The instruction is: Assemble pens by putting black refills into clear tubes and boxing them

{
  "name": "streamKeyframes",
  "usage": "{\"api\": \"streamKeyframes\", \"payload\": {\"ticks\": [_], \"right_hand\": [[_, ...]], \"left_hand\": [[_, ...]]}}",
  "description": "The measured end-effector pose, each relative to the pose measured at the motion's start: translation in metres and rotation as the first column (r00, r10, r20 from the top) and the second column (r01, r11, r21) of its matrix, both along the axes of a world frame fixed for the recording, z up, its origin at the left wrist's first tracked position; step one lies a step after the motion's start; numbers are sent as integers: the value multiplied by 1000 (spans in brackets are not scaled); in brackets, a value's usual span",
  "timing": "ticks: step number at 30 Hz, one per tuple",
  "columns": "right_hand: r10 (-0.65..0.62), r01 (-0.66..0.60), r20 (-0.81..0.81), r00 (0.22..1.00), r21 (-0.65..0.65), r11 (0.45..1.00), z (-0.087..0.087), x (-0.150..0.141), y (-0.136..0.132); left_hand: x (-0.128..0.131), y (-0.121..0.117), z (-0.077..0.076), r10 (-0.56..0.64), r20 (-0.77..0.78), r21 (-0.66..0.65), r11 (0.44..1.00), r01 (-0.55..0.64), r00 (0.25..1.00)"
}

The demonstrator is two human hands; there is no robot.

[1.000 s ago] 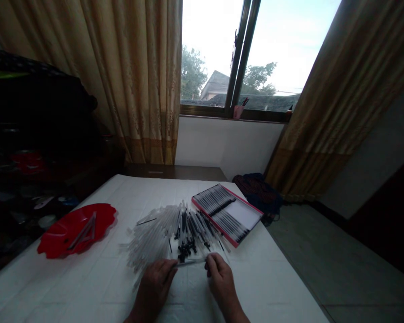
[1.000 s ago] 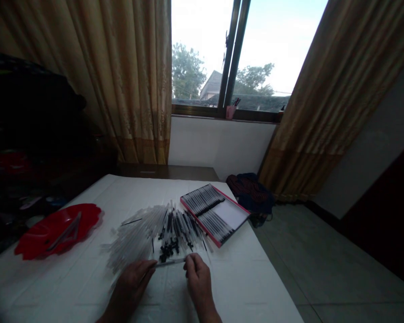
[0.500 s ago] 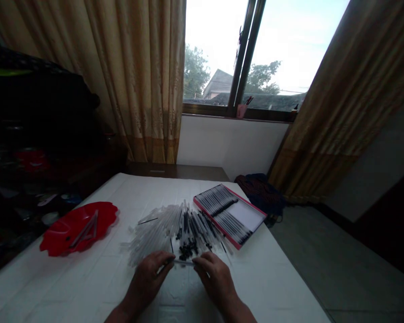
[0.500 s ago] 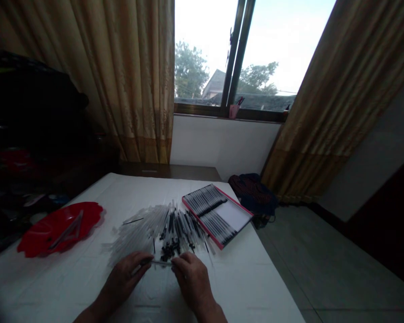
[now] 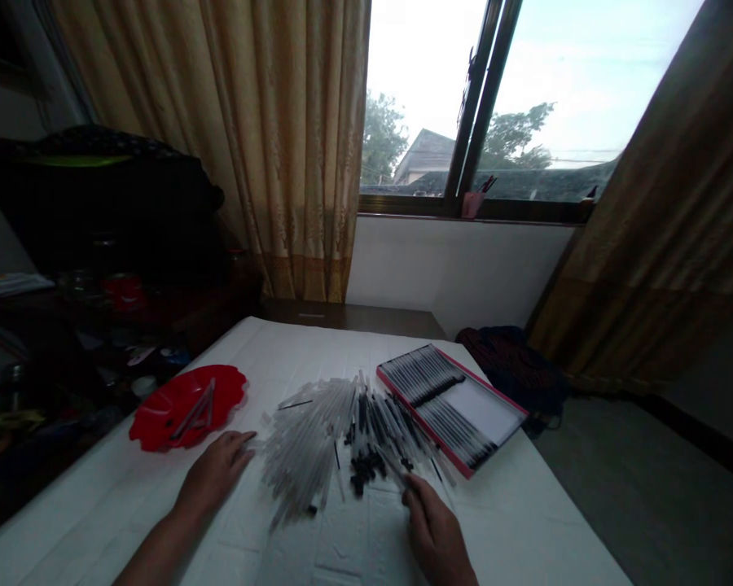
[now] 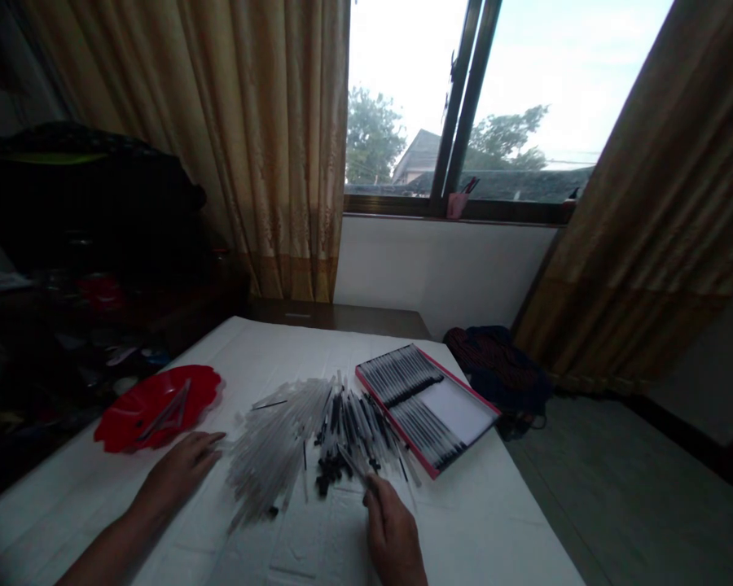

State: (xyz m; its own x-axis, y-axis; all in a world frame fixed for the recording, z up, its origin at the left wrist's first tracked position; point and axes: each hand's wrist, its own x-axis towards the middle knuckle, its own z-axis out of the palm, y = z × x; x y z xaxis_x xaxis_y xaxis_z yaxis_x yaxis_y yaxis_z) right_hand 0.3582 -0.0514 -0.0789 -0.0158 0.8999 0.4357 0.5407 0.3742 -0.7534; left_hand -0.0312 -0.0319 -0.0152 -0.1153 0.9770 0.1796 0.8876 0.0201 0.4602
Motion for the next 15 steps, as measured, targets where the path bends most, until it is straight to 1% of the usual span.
{"api": "streamKeyframes", "payload": {"ticks": [3,8,12,15], "right_hand": [[3,-3,27,1000,12,1000,2,0,-1],[39,-40,78,996,18,999,4,0,-3],[50,-51,106,993,8,999,1,1,-3],[51,-51,111,993,3,999,-2,1,-3]], "left_hand": [[5,5,1,-23,14,-32,999,23,1000],[-3,15,4,-3,76,-93,996,10,997],[-12,28,5,8,174,-149,989,18,985],[-16,35,4,17,272,-186,982,36,962]]}}
